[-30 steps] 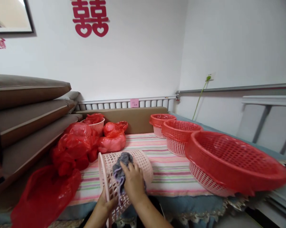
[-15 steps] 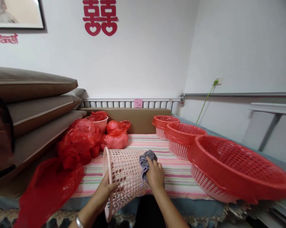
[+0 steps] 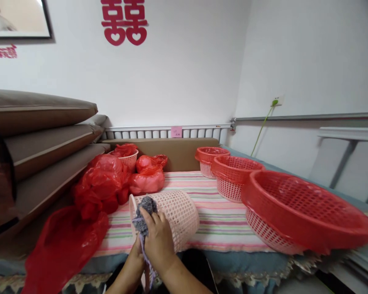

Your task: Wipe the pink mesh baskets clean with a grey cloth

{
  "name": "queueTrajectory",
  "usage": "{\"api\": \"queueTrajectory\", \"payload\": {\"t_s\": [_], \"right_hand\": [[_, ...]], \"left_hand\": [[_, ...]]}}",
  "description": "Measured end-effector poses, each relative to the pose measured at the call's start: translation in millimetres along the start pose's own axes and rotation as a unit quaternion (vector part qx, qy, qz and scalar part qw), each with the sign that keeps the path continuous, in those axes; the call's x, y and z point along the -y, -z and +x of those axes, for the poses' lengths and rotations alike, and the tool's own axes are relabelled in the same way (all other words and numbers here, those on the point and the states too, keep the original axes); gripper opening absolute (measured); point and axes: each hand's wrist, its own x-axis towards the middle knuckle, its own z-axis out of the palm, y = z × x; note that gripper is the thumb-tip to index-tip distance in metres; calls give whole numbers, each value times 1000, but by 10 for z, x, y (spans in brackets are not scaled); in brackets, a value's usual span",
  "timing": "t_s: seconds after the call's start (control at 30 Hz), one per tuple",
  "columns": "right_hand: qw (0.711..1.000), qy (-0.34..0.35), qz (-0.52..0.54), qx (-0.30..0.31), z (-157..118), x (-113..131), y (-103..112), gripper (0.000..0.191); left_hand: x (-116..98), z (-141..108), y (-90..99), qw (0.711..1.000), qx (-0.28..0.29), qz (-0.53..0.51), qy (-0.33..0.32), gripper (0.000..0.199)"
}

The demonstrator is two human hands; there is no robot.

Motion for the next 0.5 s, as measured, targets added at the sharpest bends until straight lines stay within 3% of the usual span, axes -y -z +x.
{"api": "queueTrajectory", "payload": {"t_s": [0.1,0.23,0.37,0.5], "right_hand": [[999,11,-38,5,-56,-62,-7,62],[993,-10,-116,18,-59,-373,65,59],[972,-113,-205,6,-6,-912,256,60],[937,-229,-263,-1,33,-1410,432,58]], "left_hand": [[-17,-57,-49,1000,-6,7,-11,60],[-37,-140,-141,999,24,-26,11,74],[50,-172,-131,989,42,-110,84,96],[152,-161,-98,988,71,-118,66,108]]}}
